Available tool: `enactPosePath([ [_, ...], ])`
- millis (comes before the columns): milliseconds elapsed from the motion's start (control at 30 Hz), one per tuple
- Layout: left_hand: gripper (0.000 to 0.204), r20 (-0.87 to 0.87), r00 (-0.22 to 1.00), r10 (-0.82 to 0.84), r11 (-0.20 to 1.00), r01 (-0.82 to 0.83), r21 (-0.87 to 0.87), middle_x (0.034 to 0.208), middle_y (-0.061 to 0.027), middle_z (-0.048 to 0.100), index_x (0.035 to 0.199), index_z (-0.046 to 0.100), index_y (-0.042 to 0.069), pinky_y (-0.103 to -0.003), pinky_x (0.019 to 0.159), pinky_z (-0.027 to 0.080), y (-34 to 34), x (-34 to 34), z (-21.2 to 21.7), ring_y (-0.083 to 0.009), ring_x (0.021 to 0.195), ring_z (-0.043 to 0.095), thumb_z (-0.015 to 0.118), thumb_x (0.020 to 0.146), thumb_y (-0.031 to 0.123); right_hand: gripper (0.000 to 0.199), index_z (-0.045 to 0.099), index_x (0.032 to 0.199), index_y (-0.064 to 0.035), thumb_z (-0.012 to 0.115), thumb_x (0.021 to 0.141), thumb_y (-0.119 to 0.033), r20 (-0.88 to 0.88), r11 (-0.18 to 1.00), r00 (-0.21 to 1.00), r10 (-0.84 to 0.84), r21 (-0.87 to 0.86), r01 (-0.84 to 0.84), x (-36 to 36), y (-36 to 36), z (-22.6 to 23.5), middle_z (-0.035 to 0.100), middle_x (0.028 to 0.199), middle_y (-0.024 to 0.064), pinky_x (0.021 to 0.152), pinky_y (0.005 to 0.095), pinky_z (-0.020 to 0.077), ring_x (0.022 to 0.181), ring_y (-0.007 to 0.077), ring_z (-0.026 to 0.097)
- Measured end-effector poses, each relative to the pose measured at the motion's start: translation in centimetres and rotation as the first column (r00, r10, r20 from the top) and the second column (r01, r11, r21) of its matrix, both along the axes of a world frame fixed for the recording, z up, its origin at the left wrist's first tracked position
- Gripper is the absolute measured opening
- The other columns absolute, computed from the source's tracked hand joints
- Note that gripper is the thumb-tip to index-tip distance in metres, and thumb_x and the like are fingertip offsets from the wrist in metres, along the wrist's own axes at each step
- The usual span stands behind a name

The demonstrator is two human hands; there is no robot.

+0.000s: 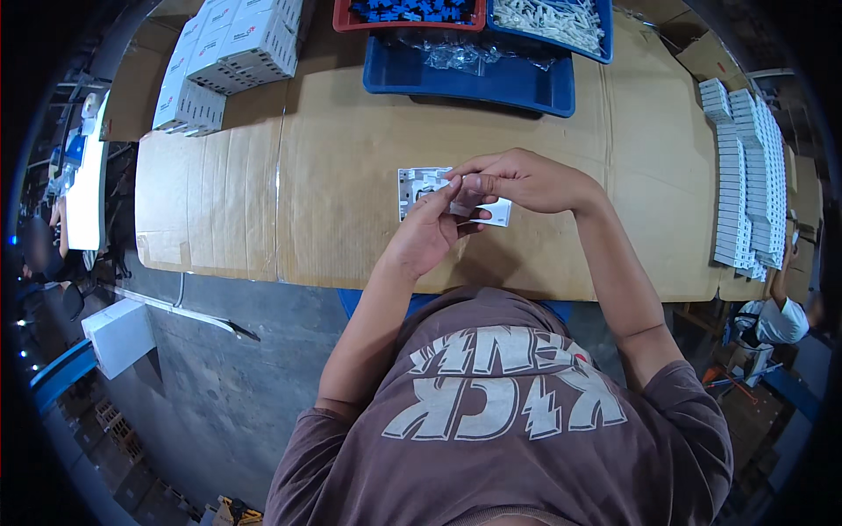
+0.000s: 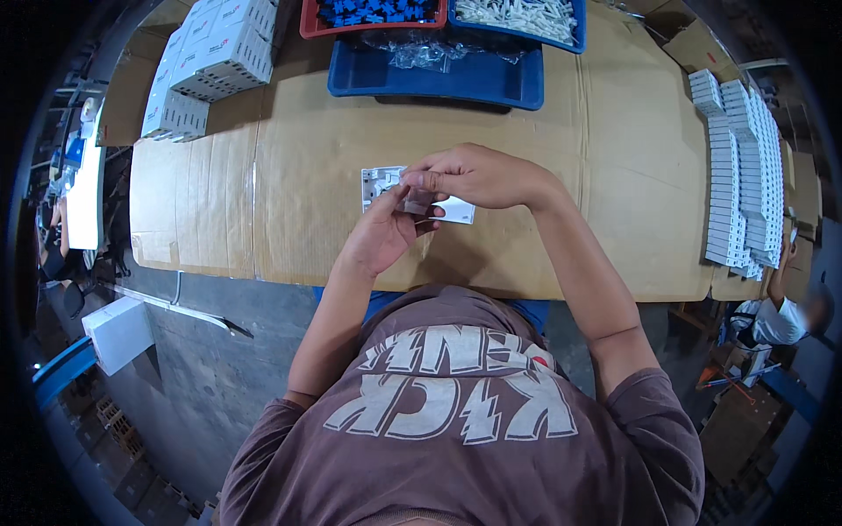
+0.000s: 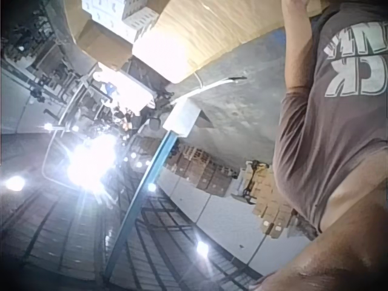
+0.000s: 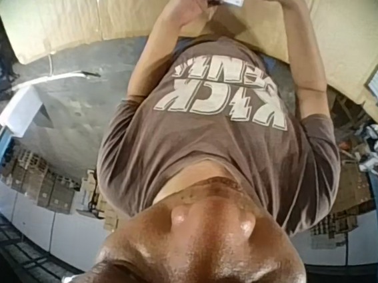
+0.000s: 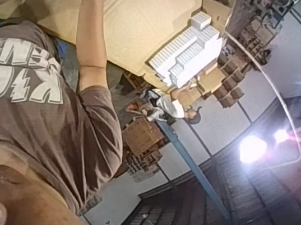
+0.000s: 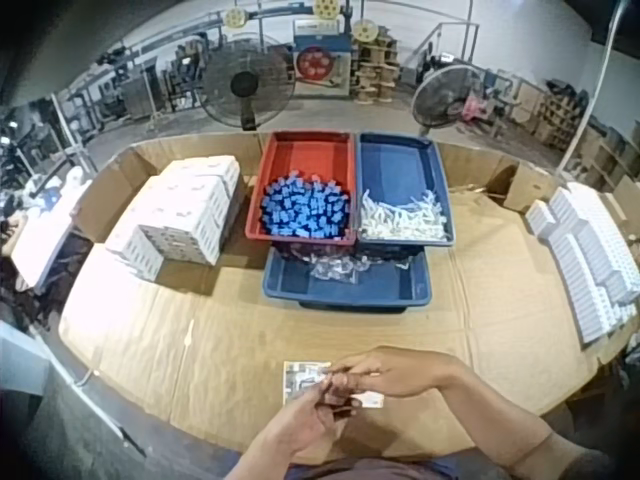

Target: Assemble internal microcomponents into a white rectangular housing unit.

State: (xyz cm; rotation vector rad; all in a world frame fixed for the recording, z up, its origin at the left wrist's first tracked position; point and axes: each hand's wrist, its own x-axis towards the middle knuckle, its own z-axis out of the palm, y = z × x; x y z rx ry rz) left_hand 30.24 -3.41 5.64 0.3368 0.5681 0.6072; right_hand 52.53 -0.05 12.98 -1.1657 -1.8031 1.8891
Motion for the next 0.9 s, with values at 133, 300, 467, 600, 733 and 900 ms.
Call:
enactPosePath([
  [133,0.039,0.005,1.000,0.021,1.000,-0.021,-0.010,0.114,-0.0112,0.071,0.135,0.056,0.004,-0.042,0.089,0.057,0.0,-0.3,-0.7,-0.0267,0.103,0.070,0.041,0.114,0.033,0.045,0.066,0.134,0.0016,0.053,0.111,-0.035,-0.021,1.000,0.999,0.025,0.018,-0.025,-0.4,-0.1,0.1,0.069,0.133,0.0106,0.099,0.0336,0.0510,0.112,0.0181,0.065],
  [300,0.039,0.089,0.996,0.002,1.000,-0.002,-0.003,0.117,-0.0113,0.070,0.134,0.057,0.005,-0.041,0.090,0.056,-0.1,-0.2,-1.9,-0.0258,0.100,0.070,0.043,0.114,0.035,0.042,0.068,0.131,-0.0010,0.054,0.111,-0.035,-0.022,0.996,0.997,0.079,0.047,-0.077,0.0,0.0,0.3,0.072,0.122,0.0093,0.097,0.0336,0.0511,0.110,0.0178,0.065],
  [467,0.049,0.061,0.998,-0.029,1.000,0.028,0.009,0.120,-0.0125,0.071,0.142,0.057,0.002,-0.039,0.089,0.055,0.1,-0.2,-0.7,-0.0241,0.099,0.069,0.041,0.114,0.039,0.034,0.072,0.125,-0.0009,0.059,0.109,-0.029,0.058,0.976,0.989,-0.138,0.178,0.126,3.4,2.9,-0.4,0.075,0.116,0.0086,0.096,0.0318,0.0523,0.109,0.0148,0.067],
  [600,0.056,0.061,0.997,-0.046,0.999,0.047,-0.012,0.125,-0.0125,0.069,0.145,0.055,-0.001,-0.039,0.091,0.055,0.2,-0.7,-0.8,-0.0237,0.100,0.068,0.039,0.114,0.043,0.029,0.076,0.116,-0.0029,0.068,0.101,-0.026,0.212,0.807,0.849,-0.483,0.484,0.339,8.4,8.1,-1.2,0.079,0.103,0.0125,0.085,0.0355,0.0560,0.096,0.0179,0.073],
  [733,0.056,0.116,0.992,-0.040,0.999,0.042,-0.016,0.124,-0.0118,0.068,0.146,0.054,-0.002,-0.039,0.093,0.056,-0.1,-0.4,0.1,-0.0241,0.100,0.069,0.039,0.114,0.041,0.026,0.075,0.116,-0.0066,0.070,0.095,-0.019,0.172,0.454,0.535,-0.827,0.765,0.456,14.6,12.6,-1.9,0.077,0.105,0.0106,0.084,0.0421,0.0561,0.097,0.0327,0.072],
  [900,0.055,0.057,0.997,-0.044,0.999,0.043,0.019,0.125,-0.0127,0.070,0.144,0.056,-0.002,-0.040,0.096,0.056,-0.9,-0.7,-0.6,-0.0245,0.105,0.069,0.045,0.112,0.041,0.023,0.075,0.112,-0.0121,0.070,0.090,-0.015,0.168,0.175,0.121,-0.978,0.983,0.049,19.7,16.0,-2.4,0.068,0.120,0.0061,0.100,0.0480,0.0496,0.118,0.0288,0.063],
])
